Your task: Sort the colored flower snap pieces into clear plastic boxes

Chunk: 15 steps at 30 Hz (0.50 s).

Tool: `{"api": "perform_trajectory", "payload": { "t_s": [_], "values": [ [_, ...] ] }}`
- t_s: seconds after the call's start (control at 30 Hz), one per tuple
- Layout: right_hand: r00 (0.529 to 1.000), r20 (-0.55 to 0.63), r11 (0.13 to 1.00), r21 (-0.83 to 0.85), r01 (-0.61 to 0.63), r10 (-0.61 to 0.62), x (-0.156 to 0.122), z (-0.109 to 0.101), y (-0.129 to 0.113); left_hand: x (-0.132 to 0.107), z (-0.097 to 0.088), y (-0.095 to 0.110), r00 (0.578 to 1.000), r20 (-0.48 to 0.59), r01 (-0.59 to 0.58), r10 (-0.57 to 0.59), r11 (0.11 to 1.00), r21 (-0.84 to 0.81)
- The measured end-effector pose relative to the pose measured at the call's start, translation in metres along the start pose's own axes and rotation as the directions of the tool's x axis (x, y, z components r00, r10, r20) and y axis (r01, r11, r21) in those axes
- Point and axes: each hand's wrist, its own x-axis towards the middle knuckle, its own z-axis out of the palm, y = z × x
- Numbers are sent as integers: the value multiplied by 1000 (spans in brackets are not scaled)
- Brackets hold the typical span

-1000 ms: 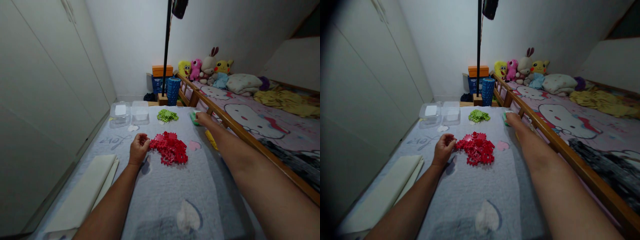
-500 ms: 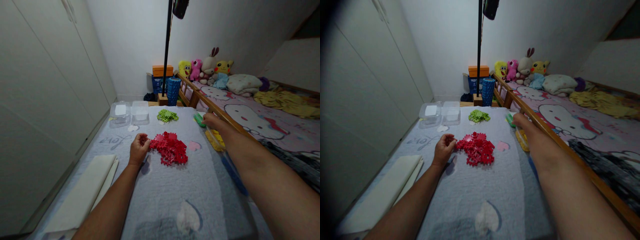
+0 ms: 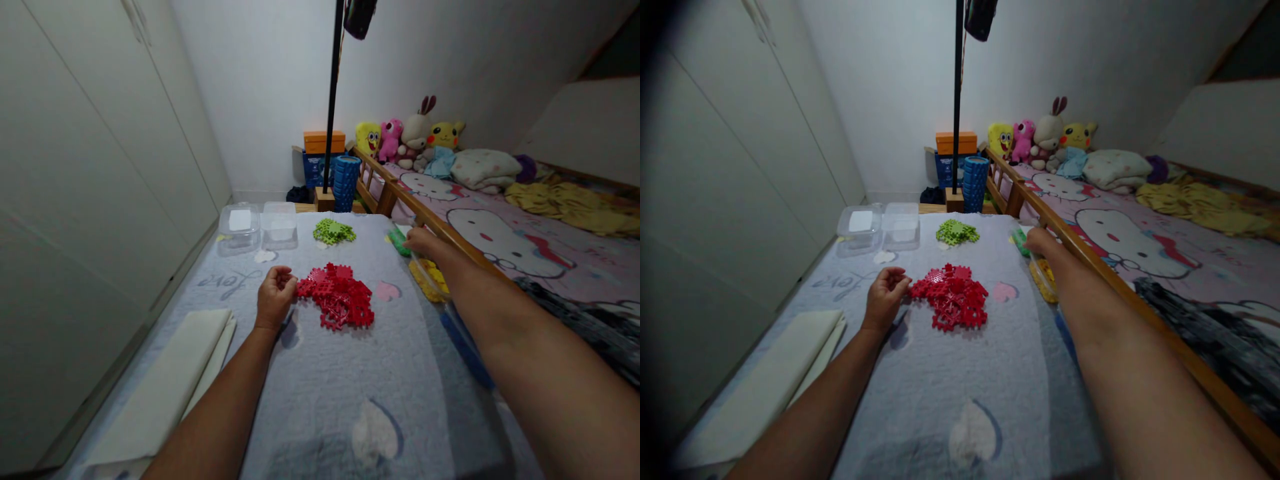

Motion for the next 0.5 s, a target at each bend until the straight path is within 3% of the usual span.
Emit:
{"api": "perform_trajectory", "payload": {
  "t_s": [0.17, 0.5],
  "values": [
    [995, 104, 989, -149, 12, 4, -6, -5, -3, 0, 0, 0, 1000, -4, -4, 4, 1000, 8],
    [991, 131, 973, -226, 39, -10, -8, -6, -4, -1, 0, 2, 1000, -1, 10, -10, 1000, -14]
  ]
}}
